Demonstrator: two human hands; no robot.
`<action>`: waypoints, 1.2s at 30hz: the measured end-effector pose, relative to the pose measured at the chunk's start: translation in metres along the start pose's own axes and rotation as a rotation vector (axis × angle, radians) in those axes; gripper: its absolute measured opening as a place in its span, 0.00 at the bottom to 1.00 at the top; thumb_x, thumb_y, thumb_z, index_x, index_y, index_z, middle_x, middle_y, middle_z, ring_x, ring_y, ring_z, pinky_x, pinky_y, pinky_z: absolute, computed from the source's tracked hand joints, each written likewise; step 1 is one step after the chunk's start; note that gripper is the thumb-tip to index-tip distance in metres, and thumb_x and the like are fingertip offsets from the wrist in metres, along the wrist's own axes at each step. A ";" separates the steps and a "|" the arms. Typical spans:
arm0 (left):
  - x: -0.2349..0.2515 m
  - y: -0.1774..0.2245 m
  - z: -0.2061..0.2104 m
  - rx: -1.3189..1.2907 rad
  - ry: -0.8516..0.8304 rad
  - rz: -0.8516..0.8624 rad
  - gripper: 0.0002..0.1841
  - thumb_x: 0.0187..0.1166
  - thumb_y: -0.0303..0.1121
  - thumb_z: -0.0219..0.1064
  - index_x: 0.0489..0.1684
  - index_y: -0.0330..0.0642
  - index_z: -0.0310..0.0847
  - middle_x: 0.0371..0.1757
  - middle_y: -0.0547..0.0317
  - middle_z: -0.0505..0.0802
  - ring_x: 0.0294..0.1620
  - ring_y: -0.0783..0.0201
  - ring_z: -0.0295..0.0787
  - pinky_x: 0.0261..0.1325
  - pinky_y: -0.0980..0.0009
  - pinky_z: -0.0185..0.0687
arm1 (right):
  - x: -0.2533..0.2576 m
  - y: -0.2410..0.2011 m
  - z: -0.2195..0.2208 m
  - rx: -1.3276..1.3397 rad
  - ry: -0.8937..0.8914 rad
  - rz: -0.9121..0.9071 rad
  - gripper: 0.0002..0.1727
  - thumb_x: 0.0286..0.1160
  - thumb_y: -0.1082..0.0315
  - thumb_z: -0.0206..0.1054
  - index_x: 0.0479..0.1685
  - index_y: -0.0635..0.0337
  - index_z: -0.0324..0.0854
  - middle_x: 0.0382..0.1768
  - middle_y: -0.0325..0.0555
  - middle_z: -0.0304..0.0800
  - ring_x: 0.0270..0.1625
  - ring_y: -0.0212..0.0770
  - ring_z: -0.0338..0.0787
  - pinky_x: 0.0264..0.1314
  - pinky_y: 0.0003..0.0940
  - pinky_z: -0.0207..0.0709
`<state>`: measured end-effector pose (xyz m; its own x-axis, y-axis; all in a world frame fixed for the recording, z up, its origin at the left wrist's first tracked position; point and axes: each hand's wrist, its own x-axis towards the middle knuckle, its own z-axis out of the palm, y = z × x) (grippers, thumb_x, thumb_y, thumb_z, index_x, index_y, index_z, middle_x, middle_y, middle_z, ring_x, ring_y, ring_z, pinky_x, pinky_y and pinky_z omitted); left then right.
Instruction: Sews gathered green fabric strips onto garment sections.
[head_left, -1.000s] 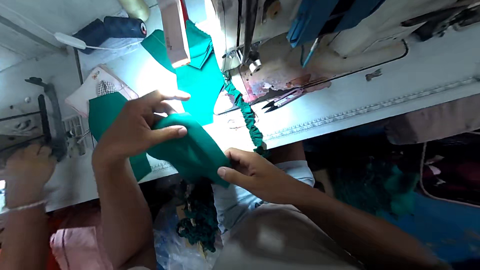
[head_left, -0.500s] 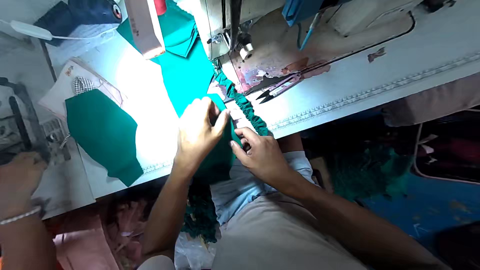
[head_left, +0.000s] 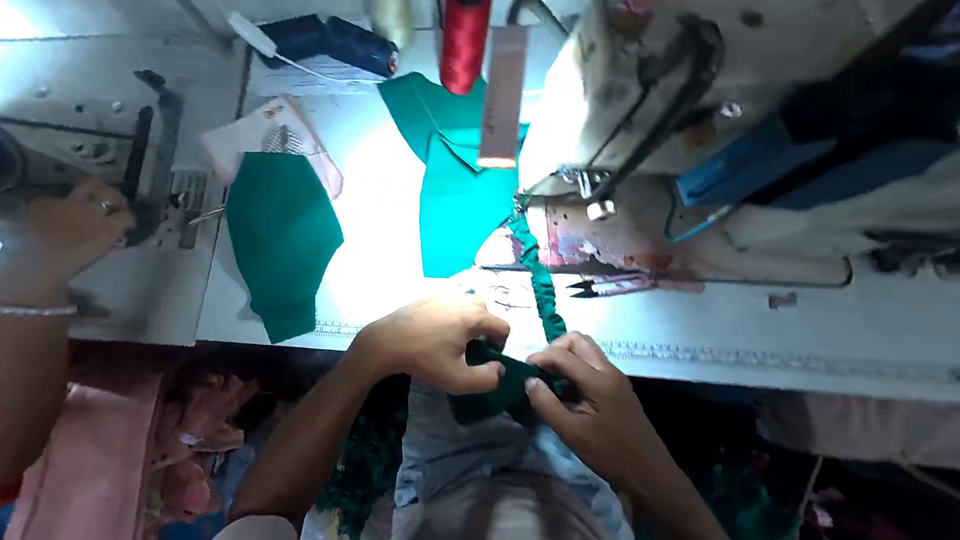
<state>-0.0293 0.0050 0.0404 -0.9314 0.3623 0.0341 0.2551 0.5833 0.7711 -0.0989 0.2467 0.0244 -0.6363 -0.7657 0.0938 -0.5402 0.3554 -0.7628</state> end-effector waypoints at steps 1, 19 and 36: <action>-0.004 0.003 -0.006 -0.143 -0.040 -0.005 0.18 0.76 0.50 0.66 0.30 0.44 0.87 0.26 0.66 0.87 0.34 0.73 0.82 0.40 0.70 0.76 | 0.001 -0.002 -0.007 -0.065 0.019 -0.027 0.12 0.72 0.55 0.64 0.39 0.48 0.92 0.32 0.32 0.78 0.37 0.24 0.77 0.37 0.19 0.71; 0.013 -0.011 0.032 -0.589 0.046 0.275 0.38 0.74 0.64 0.65 0.61 0.31 0.84 0.75 0.43 0.85 0.88 0.49 0.67 0.92 0.51 0.54 | 0.015 -0.038 -0.014 0.560 -0.184 -0.288 0.21 0.87 0.52 0.64 0.28 0.58 0.81 0.24 0.35 0.81 0.32 0.21 0.81 0.36 0.17 0.74; -0.014 0.002 0.018 -0.773 -0.038 0.291 0.25 0.92 0.44 0.53 0.49 0.26 0.86 0.41 0.56 0.92 0.44 0.81 0.83 0.50 0.81 0.78 | 0.016 -0.034 -0.034 0.258 -0.169 -0.541 0.23 0.91 0.49 0.56 0.33 0.56 0.83 0.28 0.39 0.81 0.38 0.29 0.82 0.41 0.20 0.74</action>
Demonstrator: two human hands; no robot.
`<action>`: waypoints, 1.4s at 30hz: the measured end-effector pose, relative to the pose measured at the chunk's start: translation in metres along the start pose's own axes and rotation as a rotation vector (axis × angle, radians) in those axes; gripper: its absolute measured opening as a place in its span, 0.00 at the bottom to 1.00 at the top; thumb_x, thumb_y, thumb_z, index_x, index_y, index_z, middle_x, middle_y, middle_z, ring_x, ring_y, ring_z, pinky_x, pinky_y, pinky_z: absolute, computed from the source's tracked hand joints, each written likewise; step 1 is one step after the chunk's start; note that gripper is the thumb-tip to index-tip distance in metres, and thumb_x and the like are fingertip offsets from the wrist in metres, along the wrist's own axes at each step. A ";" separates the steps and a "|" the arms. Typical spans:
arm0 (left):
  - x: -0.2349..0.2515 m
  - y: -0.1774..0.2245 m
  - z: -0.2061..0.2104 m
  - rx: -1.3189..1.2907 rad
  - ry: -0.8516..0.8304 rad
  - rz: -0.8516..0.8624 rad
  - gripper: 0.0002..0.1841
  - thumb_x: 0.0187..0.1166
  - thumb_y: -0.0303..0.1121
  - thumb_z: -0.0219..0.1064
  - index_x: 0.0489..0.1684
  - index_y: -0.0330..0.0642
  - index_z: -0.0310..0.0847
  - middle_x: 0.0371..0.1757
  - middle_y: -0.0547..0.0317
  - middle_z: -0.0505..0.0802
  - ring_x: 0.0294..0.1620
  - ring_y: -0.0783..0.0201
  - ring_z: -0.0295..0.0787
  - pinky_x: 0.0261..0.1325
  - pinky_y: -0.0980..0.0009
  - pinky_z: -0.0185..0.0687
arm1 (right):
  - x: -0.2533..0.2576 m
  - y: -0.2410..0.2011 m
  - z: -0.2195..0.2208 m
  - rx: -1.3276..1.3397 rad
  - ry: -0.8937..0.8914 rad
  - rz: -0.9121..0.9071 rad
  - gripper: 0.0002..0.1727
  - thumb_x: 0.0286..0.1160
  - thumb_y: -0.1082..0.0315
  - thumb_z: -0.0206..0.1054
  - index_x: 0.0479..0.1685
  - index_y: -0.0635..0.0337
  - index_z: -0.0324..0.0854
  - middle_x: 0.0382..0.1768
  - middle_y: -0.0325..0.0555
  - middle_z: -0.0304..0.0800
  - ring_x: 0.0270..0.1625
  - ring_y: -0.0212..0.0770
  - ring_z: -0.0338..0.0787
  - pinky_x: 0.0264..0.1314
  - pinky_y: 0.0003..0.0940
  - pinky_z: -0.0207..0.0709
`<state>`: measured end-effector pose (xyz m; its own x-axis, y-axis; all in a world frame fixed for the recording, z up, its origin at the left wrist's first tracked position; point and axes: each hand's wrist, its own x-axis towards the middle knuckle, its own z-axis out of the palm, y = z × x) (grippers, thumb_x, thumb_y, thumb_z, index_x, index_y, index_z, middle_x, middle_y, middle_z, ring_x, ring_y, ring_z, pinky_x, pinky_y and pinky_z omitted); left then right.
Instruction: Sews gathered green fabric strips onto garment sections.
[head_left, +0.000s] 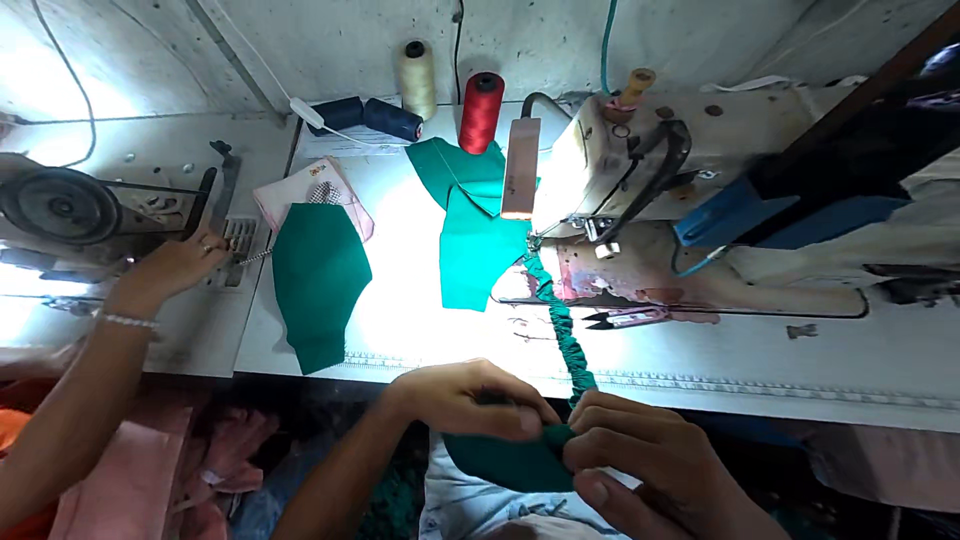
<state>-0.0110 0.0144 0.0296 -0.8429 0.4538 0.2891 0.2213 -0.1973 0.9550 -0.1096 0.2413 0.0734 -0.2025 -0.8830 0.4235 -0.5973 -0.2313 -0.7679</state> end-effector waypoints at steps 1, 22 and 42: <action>0.002 0.000 0.003 0.027 -0.001 0.004 0.18 0.87 0.38 0.60 0.45 0.25 0.86 0.37 0.55 0.91 0.41 0.79 0.84 0.46 0.81 0.79 | 0.000 0.000 0.000 -0.029 0.007 0.001 0.23 0.91 0.48 0.57 0.33 0.56 0.83 0.27 0.39 0.81 0.38 0.29 0.82 0.40 0.19 0.74; -0.016 0.030 -0.021 0.679 0.222 -0.206 0.13 0.83 0.46 0.68 0.40 0.46 0.86 0.23 0.71 0.85 0.23 0.86 0.76 0.28 0.89 0.73 | -0.017 0.017 0.013 -0.361 0.087 0.203 0.20 0.82 0.50 0.67 0.24 0.52 0.84 0.24 0.37 0.80 0.32 0.35 0.81 0.33 0.27 0.74; 0.057 0.011 -0.120 1.037 -0.033 -0.290 0.15 0.77 0.53 0.70 0.35 0.52 0.92 0.31 0.68 0.84 0.38 0.72 0.79 0.44 0.71 0.70 | 0.009 0.073 0.052 -0.267 0.240 0.693 0.11 0.79 0.57 0.69 0.41 0.55 0.86 0.35 0.40 0.87 0.29 0.35 0.82 0.31 0.35 0.77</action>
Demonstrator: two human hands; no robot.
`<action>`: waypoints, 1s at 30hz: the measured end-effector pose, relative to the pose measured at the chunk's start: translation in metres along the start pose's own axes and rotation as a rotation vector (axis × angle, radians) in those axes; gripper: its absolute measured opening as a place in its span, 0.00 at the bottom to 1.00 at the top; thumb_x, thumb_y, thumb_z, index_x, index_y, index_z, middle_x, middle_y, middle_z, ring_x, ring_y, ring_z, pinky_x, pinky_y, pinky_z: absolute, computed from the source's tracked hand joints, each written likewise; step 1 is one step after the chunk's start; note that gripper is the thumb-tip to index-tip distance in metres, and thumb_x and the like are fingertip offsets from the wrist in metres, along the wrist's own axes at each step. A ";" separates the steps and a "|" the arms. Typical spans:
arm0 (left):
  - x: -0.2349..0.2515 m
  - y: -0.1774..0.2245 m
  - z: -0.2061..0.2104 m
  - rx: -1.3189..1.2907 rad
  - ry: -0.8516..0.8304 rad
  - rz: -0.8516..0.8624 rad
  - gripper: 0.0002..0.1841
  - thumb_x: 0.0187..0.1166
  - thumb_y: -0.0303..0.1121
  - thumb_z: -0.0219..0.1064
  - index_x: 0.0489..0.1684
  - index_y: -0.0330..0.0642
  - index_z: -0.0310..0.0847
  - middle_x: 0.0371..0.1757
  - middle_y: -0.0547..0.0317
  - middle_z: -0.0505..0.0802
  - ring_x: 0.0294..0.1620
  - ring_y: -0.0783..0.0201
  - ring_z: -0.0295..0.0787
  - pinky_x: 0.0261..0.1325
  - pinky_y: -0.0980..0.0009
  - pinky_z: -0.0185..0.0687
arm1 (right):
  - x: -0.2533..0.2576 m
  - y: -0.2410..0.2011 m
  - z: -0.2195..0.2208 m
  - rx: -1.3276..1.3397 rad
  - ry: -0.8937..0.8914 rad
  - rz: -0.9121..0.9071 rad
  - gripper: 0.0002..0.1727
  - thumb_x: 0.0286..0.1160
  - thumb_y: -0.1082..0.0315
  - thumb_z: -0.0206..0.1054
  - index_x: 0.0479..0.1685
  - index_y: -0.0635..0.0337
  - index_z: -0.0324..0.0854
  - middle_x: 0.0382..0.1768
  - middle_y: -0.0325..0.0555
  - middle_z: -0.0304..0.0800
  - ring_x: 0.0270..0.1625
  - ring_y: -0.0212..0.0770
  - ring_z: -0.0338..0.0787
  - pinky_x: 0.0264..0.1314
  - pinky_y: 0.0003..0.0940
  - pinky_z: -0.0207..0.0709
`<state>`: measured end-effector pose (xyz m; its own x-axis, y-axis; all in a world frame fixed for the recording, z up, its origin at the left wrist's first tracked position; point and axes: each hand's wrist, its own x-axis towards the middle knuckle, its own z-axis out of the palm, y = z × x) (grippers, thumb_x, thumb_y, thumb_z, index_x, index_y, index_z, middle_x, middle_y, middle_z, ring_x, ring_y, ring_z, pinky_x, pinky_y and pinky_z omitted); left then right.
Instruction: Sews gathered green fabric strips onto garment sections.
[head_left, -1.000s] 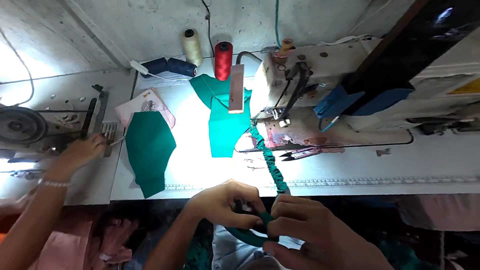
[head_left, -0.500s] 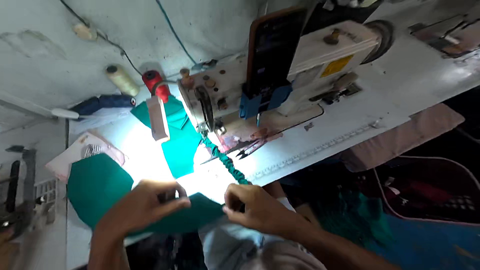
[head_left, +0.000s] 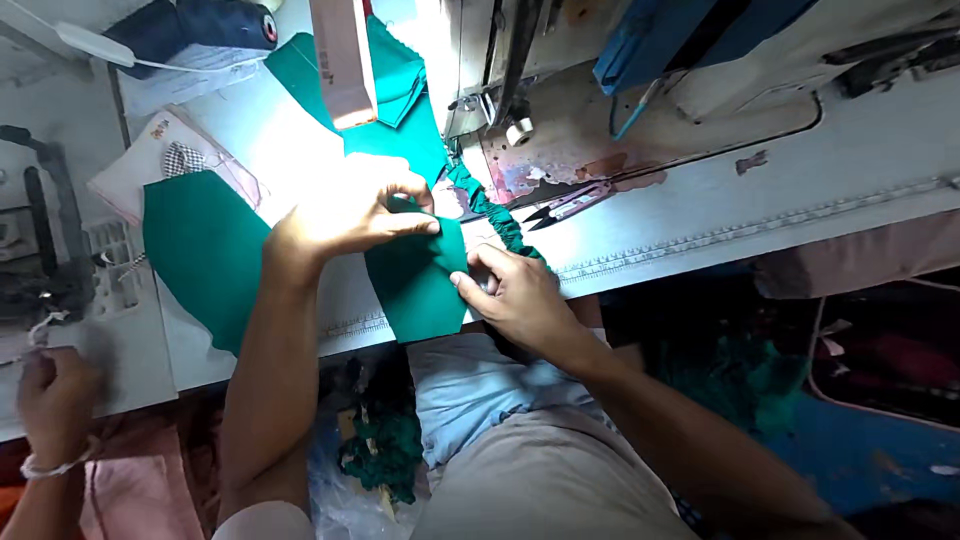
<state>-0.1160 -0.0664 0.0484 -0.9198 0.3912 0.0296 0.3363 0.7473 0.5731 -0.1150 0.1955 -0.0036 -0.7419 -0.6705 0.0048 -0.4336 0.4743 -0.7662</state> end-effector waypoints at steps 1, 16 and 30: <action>0.000 -0.003 0.002 0.076 0.026 -0.041 0.17 0.77 0.55 0.69 0.37 0.52 0.91 0.32 0.65 0.84 0.39 0.68 0.80 0.45 0.67 0.71 | -0.001 -0.002 -0.001 0.003 -0.016 0.029 0.10 0.79 0.57 0.69 0.42 0.54 0.86 0.30 0.37 0.87 0.27 0.33 0.82 0.30 0.34 0.77; -0.003 0.046 0.080 -0.170 0.260 -0.517 0.21 0.75 0.60 0.70 0.28 0.52 0.84 0.21 0.72 0.84 0.22 0.74 0.80 0.27 0.69 0.76 | 0.003 -0.003 0.006 -0.072 0.007 0.136 0.13 0.72 0.56 0.75 0.28 0.54 0.83 0.20 0.38 0.84 0.25 0.39 0.86 0.27 0.44 0.78; -0.010 0.037 0.086 -0.481 0.369 -0.627 0.09 0.81 0.41 0.72 0.38 0.47 0.94 0.28 0.70 0.95 0.27 0.78 0.89 0.34 0.75 0.87 | -0.001 0.002 0.009 -0.024 0.046 0.090 0.13 0.72 0.52 0.75 0.39 0.50 0.86 0.23 0.32 0.86 0.25 0.32 0.85 0.28 0.37 0.79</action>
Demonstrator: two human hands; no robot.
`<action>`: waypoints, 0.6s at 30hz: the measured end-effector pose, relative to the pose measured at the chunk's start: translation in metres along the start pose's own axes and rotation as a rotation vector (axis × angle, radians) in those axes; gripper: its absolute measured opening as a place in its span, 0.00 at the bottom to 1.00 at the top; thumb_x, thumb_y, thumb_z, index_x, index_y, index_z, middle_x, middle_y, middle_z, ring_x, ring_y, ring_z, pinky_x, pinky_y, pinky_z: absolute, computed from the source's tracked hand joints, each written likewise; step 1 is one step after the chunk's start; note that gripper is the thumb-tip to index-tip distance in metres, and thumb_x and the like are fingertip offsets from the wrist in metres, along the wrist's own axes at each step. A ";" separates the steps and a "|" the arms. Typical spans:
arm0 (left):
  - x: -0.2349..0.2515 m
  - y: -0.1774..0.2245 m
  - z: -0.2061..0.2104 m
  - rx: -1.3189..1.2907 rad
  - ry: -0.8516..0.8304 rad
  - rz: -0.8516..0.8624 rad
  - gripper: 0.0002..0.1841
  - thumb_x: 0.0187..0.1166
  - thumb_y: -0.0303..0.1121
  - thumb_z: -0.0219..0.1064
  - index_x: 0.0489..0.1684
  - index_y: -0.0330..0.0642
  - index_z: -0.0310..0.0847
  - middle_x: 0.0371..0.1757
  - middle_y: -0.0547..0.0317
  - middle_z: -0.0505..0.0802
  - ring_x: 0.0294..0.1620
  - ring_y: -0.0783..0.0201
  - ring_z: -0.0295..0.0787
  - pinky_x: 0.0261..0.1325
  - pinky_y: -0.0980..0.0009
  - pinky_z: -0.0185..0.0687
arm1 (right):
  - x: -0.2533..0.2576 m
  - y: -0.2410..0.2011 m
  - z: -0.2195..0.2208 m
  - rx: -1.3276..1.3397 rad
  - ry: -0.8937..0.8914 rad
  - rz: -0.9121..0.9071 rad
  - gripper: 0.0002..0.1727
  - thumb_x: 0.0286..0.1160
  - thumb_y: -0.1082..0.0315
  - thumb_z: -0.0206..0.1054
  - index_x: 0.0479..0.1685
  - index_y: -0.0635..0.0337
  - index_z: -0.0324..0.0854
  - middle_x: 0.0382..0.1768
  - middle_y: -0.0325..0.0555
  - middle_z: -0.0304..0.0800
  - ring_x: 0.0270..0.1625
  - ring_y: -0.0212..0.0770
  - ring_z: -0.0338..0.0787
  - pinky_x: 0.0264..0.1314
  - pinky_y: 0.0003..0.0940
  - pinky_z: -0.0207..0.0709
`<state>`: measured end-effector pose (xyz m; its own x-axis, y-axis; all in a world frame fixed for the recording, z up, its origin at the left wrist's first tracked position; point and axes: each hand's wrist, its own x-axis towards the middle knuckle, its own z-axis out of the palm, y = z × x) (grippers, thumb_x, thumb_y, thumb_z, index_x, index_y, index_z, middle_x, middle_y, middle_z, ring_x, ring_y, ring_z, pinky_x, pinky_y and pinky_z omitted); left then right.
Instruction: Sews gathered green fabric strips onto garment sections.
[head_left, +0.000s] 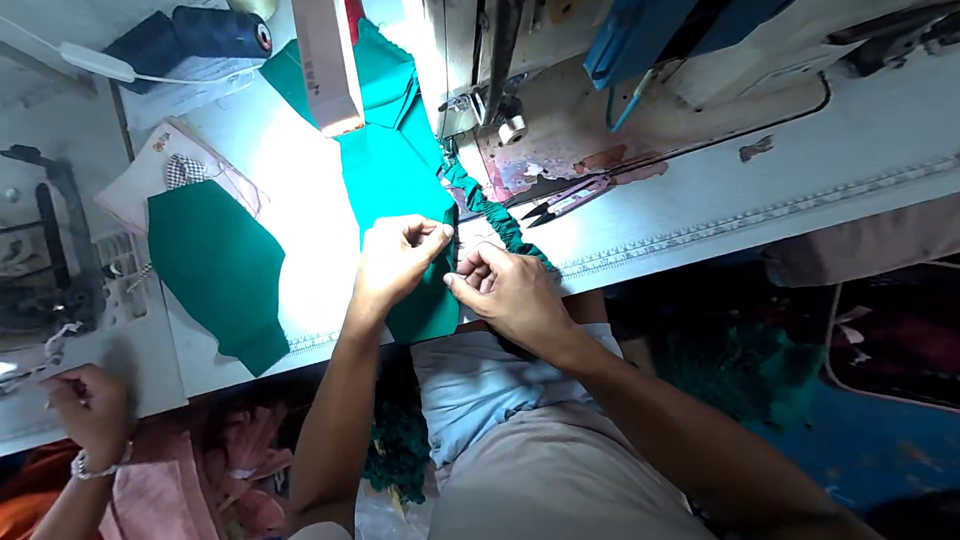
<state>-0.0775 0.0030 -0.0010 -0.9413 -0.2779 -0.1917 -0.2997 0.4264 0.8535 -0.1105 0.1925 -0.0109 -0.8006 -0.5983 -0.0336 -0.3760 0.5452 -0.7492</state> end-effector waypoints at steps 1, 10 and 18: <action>-0.001 -0.001 0.001 -0.019 0.021 -0.010 0.09 0.80 0.41 0.73 0.37 0.47 0.94 0.27 0.70 0.94 0.26 0.78 0.88 0.33 0.74 0.86 | 0.000 0.000 0.000 0.008 0.008 -0.004 0.15 0.71 0.50 0.75 0.40 0.51 0.85 0.25 0.33 0.86 0.26 0.33 0.85 0.28 0.37 0.79; -0.006 -0.009 0.013 -0.176 0.316 0.060 0.11 0.82 0.41 0.70 0.36 0.45 0.88 0.26 0.69 0.89 0.23 0.78 0.82 0.28 0.81 0.78 | 0.000 -0.006 -0.001 0.028 0.042 0.056 0.31 0.79 0.35 0.62 0.55 0.56 0.83 0.27 0.37 0.87 0.28 0.38 0.87 0.29 0.42 0.80; -0.028 -0.012 0.041 0.453 0.515 0.321 0.20 0.76 0.25 0.66 0.68 0.45 0.83 0.66 0.50 0.85 0.66 0.53 0.80 0.64 0.57 0.78 | 0.001 -0.008 -0.009 -0.208 0.062 -0.055 0.20 0.72 0.66 0.73 0.61 0.62 0.77 0.33 0.48 0.85 0.28 0.48 0.86 0.27 0.47 0.80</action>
<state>-0.0537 0.0404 -0.0259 -0.8351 -0.3996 0.3780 -0.1620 0.8355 0.5251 -0.1126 0.1928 0.0012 -0.8011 -0.5964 0.0492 -0.5028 0.6262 -0.5958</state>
